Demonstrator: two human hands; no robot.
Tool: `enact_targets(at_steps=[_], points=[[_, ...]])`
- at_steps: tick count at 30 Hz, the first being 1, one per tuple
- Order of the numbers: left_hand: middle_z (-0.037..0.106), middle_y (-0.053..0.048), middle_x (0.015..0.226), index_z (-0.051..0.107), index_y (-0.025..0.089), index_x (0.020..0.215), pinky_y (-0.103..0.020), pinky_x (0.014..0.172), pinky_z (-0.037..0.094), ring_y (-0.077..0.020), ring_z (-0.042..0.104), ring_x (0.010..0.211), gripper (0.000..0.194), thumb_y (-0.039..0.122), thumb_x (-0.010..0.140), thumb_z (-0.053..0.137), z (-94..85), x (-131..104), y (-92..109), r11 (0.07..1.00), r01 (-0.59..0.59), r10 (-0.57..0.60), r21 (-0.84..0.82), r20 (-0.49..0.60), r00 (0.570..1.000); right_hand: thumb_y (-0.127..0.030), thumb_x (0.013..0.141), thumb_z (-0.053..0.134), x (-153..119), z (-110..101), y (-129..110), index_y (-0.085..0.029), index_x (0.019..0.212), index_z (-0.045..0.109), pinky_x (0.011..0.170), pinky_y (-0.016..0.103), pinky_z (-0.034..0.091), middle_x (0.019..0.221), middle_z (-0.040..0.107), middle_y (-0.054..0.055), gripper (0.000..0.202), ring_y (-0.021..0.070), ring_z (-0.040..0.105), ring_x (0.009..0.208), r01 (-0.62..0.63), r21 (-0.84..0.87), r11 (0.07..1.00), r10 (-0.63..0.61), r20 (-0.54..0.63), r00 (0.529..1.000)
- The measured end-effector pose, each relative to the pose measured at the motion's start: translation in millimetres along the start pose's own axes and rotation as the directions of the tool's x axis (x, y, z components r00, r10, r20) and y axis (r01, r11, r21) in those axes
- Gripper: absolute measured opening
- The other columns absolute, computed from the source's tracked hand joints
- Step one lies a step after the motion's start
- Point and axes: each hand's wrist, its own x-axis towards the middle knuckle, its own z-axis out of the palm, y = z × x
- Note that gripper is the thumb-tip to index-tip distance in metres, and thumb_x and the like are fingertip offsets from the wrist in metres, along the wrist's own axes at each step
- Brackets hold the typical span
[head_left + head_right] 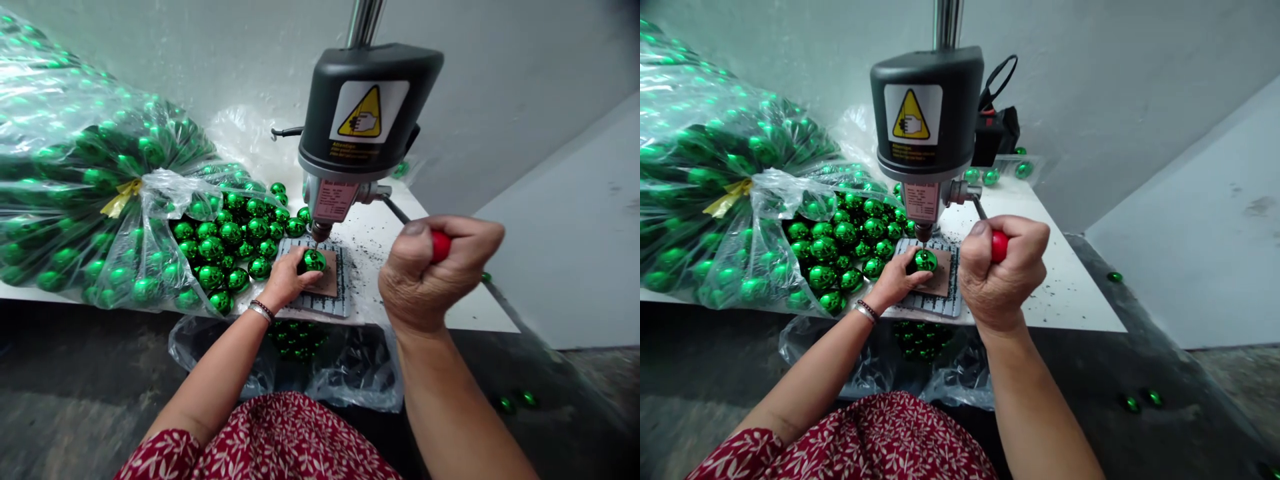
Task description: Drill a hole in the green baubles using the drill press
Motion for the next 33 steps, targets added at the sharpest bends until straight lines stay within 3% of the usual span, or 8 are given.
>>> enact_targets(at_steps=[9, 16, 20, 22, 26, 30, 31, 33], points=[[0.066, -0.009, 0.103, 0.061, 0.021, 0.117, -0.045, 0.093, 0.045, -0.0306, 0.059, 0.101, 0.049, 0.037, 0.072, 0.073, 0.7, -0.6, 1.5, 0.997, -0.005, 0.004, 0.078, 0.008, 1.0, -0.021, 0.082, 0.048, -13.0, 4.6, 7.4, -0.015, 0.082, 0.047, 0.06, 0.016, 0.039, 0.073, 0.05, -0.003, 0.006, 0.0006, 0.047, 0.064, 0.026, 0.037, 0.999, -0.025, -0.04, 0.999], [0.067, -0.011, 0.103, 0.059, 0.02, 0.121, -0.042, 0.088, 0.047, -0.0297, 0.061, 0.097, 0.053, 0.037, 0.073, 0.072, -0.1, -1.3, 1.2, 0.994, -0.003, 0.002, 0.112, 0.008, 1.0, -0.023, 0.084, 0.045, -25.9, 2.5, 11.7, -0.016, 0.083, 0.044, 0.058, 0.019, 0.038, 0.069, 0.047, -0.003, 0.007, 0.0022, 0.046, 0.061, 0.013, 0.044, 0.999, -0.013, 0.012, 1.0], [0.068, -0.006, 0.097, 0.062, 0.019, 0.113, -0.038, 0.084, 0.048, -0.0256, 0.062, 0.091, 0.049, 0.036, 0.069, 0.074, 0.3, 1.2, 5.5, 0.995, 0.036, -0.036, 0.089, 0.0, 0.999, -0.029, 0.084, 0.046, 11.2, 6.8, 4.5, -0.012, 0.079, 0.047, 0.061, 0.017, 0.035, 0.072, 0.048, -0.002, 0.017, 0.0002, 0.044, 0.064, 0.017, 0.008, 1.0, -0.017, -0.035, 0.999], [0.068, -0.004, 0.094, 0.062, 0.018, 0.109, -0.035, 0.083, 0.049, -0.0224, 0.063, 0.088, 0.045, 0.033, 0.068, 0.074, -0.4, -0.3, 9.3, 0.996, 0.043, -0.042, 0.077, -0.016, 0.999, -0.035, 0.086, 0.041, 40.9, 10.9, -2.8, -0.011, 0.078, 0.049, 0.067, 0.018, 0.036, 0.074, 0.046, -0.002, 0.027, -0.0006, 0.043, 0.068, -0.07, -0.021, 0.997, 0.07, 0.031, 0.997], [0.067, -0.005, 0.104, 0.06, 0.018, 0.112, -0.034, 0.088, 0.049, -0.0213, 0.062, 0.096, 0.046, 0.03, 0.069, 0.071, -8.8, -19.9, 17.3, 0.997, -0.015, 0.019, 0.08, -0.043, 0.999, -0.032, 0.085, 0.038, 82.6, 16.8, -16.4, -0.011, 0.075, 0.047, 0.069, 0.021, 0.03, 0.068, 0.039, -0.006, 0.026, -0.0028, 0.035, 0.065, -0.277, -0.11, 0.954, 0.293, 0.166, 0.942], [0.068, -0.01, 0.109, 0.061, 0.017, 0.114, -0.042, 0.091, 0.049, -0.0266, 0.061, 0.102, 0.052, 0.04, 0.069, 0.075, -24.3, -51.1, 18.3, 0.961, -0.212, 0.165, 0.174, 0.251, 0.954, -0.034, 0.084, 0.037, 85.9, 16.5, -18.9, -0.01, 0.074, 0.044, 0.072, 0.024, 0.027, 0.071, 0.039, -0.009, 0.027, -0.004, 0.037, 0.07, -0.323, -0.129, 0.937, 0.344, 0.193, 0.919], [0.068, -0.011, 0.111, 0.061, 0.018, 0.116, -0.042, 0.092, 0.049, -0.0265, 0.061, 0.104, 0.053, 0.043, 0.071, 0.074, -28.4, -56.6, 17.1, 0.952, -0.246, 0.191, 0.182, 0.274, 0.943, -0.035, 0.084, 0.036, 84.3, 16.1, -17.9, -0.01, 0.074, 0.044, 0.072, 0.025, 0.027, 0.071, 0.039, -0.009, 0.028, -0.0039, 0.037, 0.071, -0.325, -0.121, 0.938, 0.344, 0.197, 0.918], [0.067, -0.011, 0.115, 0.06, 0.018, 0.118, -0.04, 0.094, 0.048, -0.0248, 0.06, 0.107, 0.052, 0.046, 0.076, 0.07, -36.5, -62.2, 13.6, 0.942, -0.258, 0.21, 0.216, 0.222, 0.952, -0.034, 0.083, 0.037, 81.8, 15.8, -15.1, -0.009, 0.075, 0.046, 0.072, 0.025, 0.027, 0.071, 0.038, -0.009, 0.028, -0.0034, 0.036, 0.071, -0.318, -0.102, 0.943, 0.333, 0.2, 0.922]])
